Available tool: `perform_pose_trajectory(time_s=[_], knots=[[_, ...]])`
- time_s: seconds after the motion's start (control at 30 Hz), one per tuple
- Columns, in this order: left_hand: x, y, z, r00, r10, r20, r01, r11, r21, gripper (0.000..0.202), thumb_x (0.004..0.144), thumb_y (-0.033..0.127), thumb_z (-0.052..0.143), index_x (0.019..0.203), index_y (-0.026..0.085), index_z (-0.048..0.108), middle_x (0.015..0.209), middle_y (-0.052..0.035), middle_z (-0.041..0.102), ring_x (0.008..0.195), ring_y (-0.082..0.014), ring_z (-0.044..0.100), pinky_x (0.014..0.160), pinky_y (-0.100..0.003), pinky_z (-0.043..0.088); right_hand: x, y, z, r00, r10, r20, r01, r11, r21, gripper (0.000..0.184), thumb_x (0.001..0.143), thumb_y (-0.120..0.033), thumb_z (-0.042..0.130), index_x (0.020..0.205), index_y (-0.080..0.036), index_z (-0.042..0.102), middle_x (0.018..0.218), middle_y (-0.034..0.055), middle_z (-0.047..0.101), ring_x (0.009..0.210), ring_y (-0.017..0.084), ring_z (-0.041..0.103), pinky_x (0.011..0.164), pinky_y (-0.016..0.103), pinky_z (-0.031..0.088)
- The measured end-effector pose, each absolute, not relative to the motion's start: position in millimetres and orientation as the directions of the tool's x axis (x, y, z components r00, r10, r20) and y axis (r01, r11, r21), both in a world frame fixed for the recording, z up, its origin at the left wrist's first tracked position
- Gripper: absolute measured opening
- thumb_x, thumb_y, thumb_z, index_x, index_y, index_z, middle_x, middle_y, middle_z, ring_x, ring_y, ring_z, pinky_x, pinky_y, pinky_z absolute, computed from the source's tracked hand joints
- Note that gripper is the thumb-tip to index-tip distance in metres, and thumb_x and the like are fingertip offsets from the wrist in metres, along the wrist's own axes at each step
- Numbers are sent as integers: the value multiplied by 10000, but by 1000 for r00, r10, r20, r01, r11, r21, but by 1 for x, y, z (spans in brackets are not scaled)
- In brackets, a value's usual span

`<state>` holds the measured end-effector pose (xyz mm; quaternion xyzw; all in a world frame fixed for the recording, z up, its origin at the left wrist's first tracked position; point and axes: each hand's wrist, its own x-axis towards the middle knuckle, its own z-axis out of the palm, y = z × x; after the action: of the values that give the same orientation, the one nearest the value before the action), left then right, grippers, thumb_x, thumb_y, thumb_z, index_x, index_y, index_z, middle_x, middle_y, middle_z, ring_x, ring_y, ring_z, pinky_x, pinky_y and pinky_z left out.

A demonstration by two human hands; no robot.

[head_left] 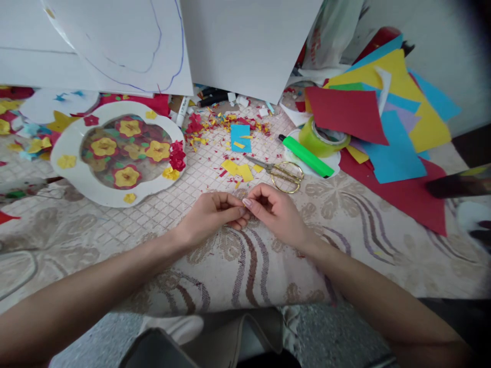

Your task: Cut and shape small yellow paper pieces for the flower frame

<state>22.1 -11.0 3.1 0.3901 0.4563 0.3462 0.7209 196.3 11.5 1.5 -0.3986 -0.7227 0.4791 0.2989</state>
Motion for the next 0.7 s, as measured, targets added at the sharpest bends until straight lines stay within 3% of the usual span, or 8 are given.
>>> perform_pose_trajectory(time_s=[0.13, 0.37, 0.7], knots=[[22, -12, 3, 359, 844, -398, -105, 460, 882, 126, 741, 231, 674, 766, 113, 639, 702, -17, 680, 634, -94, 632, 651, -223, 532, 198, 12, 3, -544, 837, 56, 315, 266, -911, 141, 927, -222, 489, 796, -171, 497, 721, -19, 505, 663, 112, 484, 594, 238, 390], [21, -11, 2, 365, 843, -394, -127, 464, 876, 111, 742, 221, 674, 771, 117, 647, 717, -18, 683, 641, -91, 630, 649, -218, 525, 199, 14, 4, -531, 847, -17, 293, 165, -942, 227, 963, -304, 429, 794, -168, 498, 653, -28, 487, 582, 105, 452, 535, 238, 365], [20, -10, 2, 425, 818, -387, -131, 479, 868, 147, 788, 249, 642, 822, 107, 627, 754, -24, 678, 663, -88, 628, 651, -214, 509, 200, 14, 6, -542, 841, -14, 293, 173, -940, 155, 928, -225, 472, 786, -167, 493, 686, -28, 486, 622, 103, 449, 573, 237, 369]])
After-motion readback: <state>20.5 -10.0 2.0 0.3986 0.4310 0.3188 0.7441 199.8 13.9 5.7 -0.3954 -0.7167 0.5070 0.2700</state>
